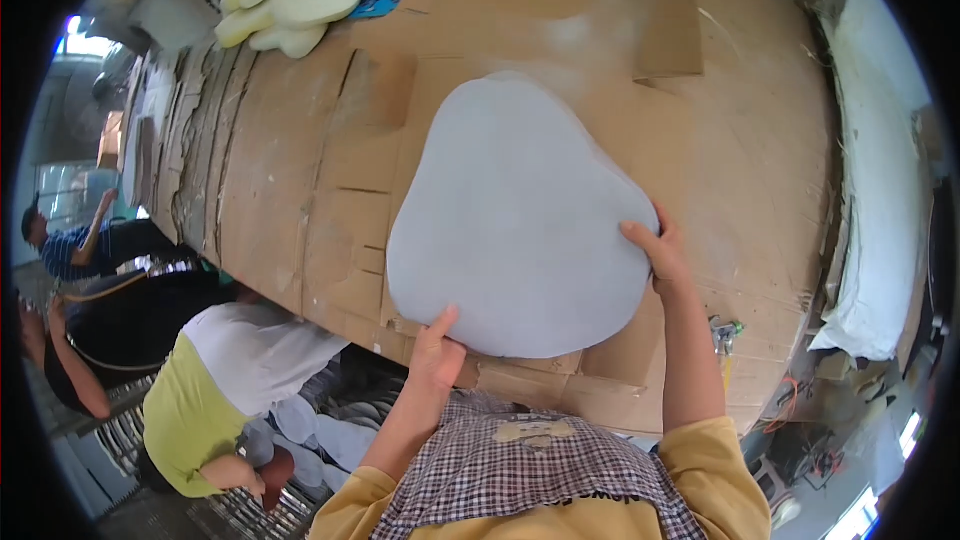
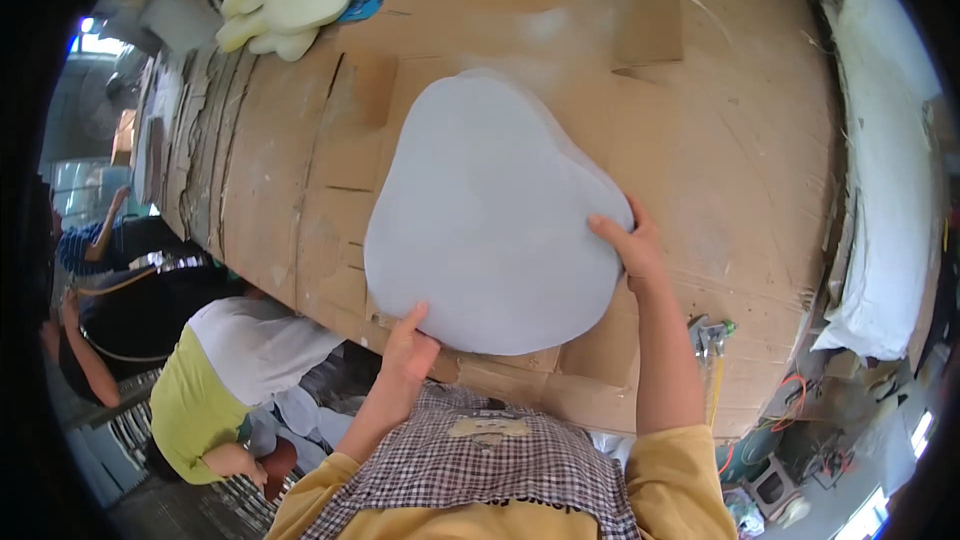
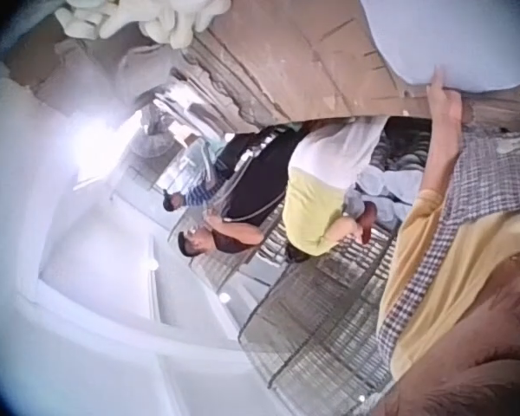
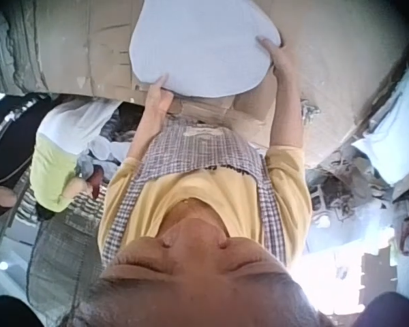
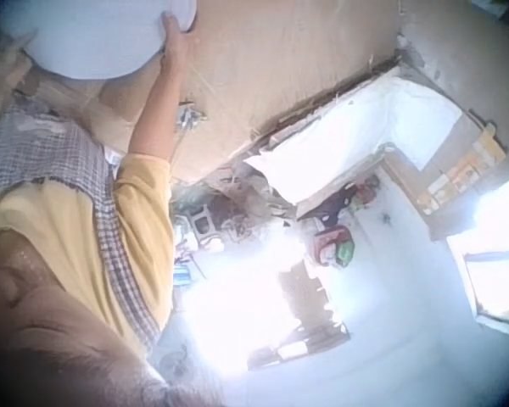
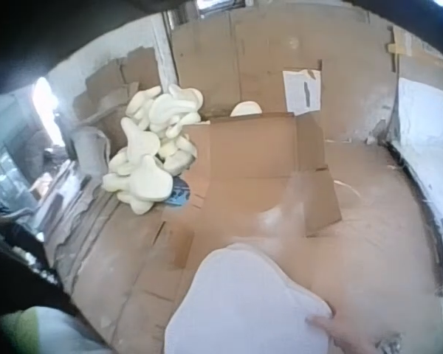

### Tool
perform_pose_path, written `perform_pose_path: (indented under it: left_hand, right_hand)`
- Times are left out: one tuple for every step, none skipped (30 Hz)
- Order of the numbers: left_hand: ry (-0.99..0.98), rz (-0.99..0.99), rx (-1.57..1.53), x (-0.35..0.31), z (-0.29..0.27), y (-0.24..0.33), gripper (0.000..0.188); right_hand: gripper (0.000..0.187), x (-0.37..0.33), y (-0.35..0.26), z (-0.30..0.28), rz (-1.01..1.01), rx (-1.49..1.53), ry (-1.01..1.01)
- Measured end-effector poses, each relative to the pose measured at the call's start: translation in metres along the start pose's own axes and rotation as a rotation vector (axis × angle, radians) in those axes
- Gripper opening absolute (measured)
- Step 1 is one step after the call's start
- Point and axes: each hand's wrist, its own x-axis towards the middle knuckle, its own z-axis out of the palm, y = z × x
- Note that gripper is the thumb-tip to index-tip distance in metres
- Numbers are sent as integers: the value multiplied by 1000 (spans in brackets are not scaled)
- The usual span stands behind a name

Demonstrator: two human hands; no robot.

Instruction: Gluing and assembling foam pieces using a spray glue gun in a workshop.

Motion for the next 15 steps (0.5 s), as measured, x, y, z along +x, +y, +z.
perform_pose_path:
  left_hand:
    - [-53, -30, -66, 2, -9, 5, 58]
    - [-109, -62, -130, 4, -16, 7, 57]
    - [-101, -54, -139, 4, -11, 7, 57]
    - [-99, -20, -18, 0, -2, 11, 57]
    - [-97, 12, 104, -2, 6, 14, 57]
    - [-79, 7, 106, -5, 5, 18, 57]
    - [-65, 17, 153, -3, 10, 22, 58]
    - [-53, 30, 199, -4, 11, 24, 60]
    - [-56, 32, 201, -5, 12, 24, 60]
    - [-26, 21, 220, 0, 19, 19, 61]
    - [3, 13, 238, 2, 25, 17, 63]
    - [-24, 16, 234, 8, 32, 16, 63]
    - [-8, 15, 252, 1, 26, 19, 65]
    - [7, 14, 271, -7, 20, 21, 67]
    - [-9, 21, 269, -11, 11, 24, 67]
  right_hand:
    - [73, -1, -2, 3, 13, 16, 13]
    - [71, -5, -5, 5, 27, 33, 30]
    - [71, -6, -13, 9, 29, 28, 16]
    - [69, -12, -22, 17, -6, 13, 34]
    - [68, -17, -30, 22, -42, 0, 53]
    - [68, -22, -36, 24, -24, 0, 48]
    - [65, -20, -47, 24, -14, -10, 13]
    - [62, -16, -54, 25, -6, -19, -23]
    - [61, -6, -51, 23, 59, -56, -7]
    - [61, -2, -43, 18, 44, -59, 0]
    - [63, 3, -33, 13, 53, -115, 57]
    - [65, 13, -26, 4, 56, -172, 123]
    - [65, 13, -21, -1, 62, -208, 118]
    - [65, 9, -15, -10, 55, -210, 124]
    - [60, 3, -10, -18, -21, -313, 174]
